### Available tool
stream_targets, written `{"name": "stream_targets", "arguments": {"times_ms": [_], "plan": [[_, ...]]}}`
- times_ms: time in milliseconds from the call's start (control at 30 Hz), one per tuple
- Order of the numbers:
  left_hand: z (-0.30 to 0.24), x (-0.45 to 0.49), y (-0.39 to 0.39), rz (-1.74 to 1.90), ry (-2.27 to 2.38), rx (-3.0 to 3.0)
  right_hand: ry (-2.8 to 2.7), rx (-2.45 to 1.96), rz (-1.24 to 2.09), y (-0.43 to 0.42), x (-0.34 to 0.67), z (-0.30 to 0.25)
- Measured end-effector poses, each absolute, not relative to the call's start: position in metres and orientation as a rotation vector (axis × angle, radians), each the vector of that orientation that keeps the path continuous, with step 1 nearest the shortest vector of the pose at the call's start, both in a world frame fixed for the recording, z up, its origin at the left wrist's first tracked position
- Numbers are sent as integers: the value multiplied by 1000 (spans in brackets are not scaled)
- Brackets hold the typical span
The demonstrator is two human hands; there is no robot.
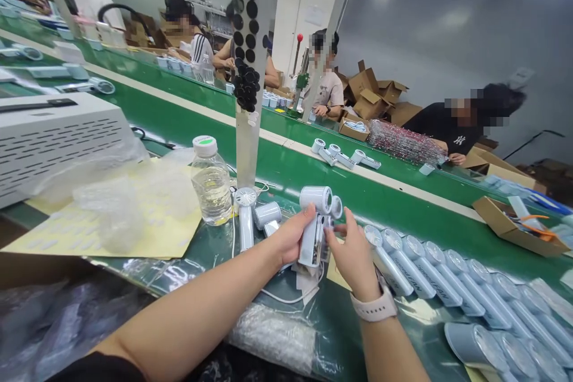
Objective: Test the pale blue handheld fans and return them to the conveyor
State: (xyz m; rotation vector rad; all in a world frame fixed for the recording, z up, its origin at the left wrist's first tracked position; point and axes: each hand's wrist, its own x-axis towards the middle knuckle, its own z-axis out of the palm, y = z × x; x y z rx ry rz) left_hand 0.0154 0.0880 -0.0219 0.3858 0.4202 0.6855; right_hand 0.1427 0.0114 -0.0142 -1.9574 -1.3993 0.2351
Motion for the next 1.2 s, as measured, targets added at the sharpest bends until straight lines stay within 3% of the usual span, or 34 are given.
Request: {"name": "stream_targets", "arguments": {"times_ms": [133,467,700,1200], "plan": [[-21,10,97,688,520,397,-1189,-1607,625,17,140,-28],[-8,3,97,713,431,440,-1154,-1763,661,21,138,-44],[-12,5,91,747,422,696,-930,-1357,937,18,144,-30],[-8,-6,86,537,313,725,-691,-933,1008,8,138,-13]]}}
